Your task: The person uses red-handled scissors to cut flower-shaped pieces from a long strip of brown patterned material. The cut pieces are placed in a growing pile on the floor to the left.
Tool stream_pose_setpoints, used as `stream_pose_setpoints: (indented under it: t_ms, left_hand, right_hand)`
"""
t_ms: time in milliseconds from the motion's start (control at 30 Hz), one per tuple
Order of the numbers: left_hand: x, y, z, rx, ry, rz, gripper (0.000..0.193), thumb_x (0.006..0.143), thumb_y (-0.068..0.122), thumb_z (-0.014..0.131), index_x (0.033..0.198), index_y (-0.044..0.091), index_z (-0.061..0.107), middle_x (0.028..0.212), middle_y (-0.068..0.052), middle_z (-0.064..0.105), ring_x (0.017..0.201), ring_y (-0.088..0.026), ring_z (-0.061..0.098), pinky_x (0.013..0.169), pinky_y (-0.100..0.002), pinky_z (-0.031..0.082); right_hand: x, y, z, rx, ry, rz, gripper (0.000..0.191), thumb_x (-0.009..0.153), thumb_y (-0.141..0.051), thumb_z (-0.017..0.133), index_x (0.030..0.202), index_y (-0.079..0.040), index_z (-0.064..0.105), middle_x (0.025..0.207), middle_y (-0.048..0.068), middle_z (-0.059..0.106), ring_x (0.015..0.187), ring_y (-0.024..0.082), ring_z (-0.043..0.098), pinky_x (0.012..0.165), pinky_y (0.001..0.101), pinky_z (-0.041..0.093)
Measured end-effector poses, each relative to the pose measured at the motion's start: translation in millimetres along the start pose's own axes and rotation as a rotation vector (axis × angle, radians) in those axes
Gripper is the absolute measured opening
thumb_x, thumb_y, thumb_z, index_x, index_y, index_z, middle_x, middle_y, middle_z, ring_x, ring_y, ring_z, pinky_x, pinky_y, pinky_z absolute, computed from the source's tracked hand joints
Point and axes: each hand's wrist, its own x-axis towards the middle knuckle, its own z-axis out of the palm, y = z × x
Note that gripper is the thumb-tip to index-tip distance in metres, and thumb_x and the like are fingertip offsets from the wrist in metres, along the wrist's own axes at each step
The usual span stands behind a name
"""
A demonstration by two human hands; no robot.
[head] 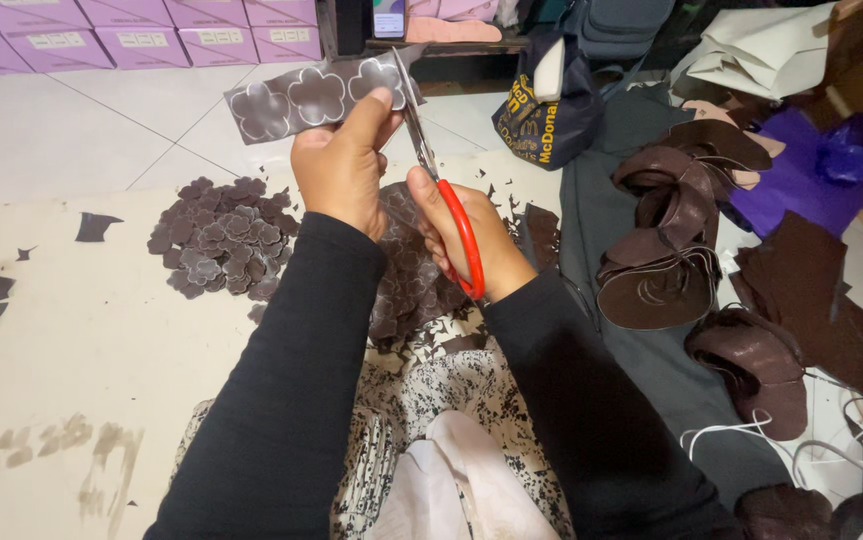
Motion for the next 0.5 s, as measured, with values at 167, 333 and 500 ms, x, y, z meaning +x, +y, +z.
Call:
stream_pose_setpoints:
  t_ms: [167,333,500]
  left_hand:
    - [-1.2,0.1,-4.1,0.016,-0.023,0.038,0.012,0.084,0.008,0.080,0.084,0.002,0.069,0.081,-0.009,0.076,0.073,-0.015,0.077,0.049,-0.022,0.045]
    - [2.5,-0.2,-5.5,0.074,0.028,0.105,0.023,0.086,0.009,0.084,0.079,0.000,0.065,0.075,-0.010,0.070,0.059,-0.015,0.059,0.048,-0.026,0.043]
    - [2.1,2.9,-0.7,0.081,-0.015,0.034,0.026,0.077,0.007,0.081,0.079,0.008,0.055,0.078,-0.009,0.073,0.072,-0.014,0.078,0.058,-0.023,0.059]
  right_hand:
    - [-0.2,0.2,-1.5,0.001,-0.012,0.008,0.058,0.094,-0.064,0.057,0.070,-0.011,0.048,0.057,-0.003,0.045,0.042,0.007,0.042,0.039,0.0237,0.037]
    - [0.9,2.9,-4.9,-0.079,-0.027,-0.002,0.057,0.094,-0.064,0.055,0.070,-0.013,0.049,0.057,-0.004,0.045,0.041,0.007,0.042,0.038,0.0238,0.036]
    - [2.0,4.1,-7.9,-0.088,-0.041,-0.042,0.055,0.096,-0.064,0.052,0.072,-0.014,0.048,0.058,-0.004,0.046,0.044,0.007,0.045,0.040,0.0238,0.038]
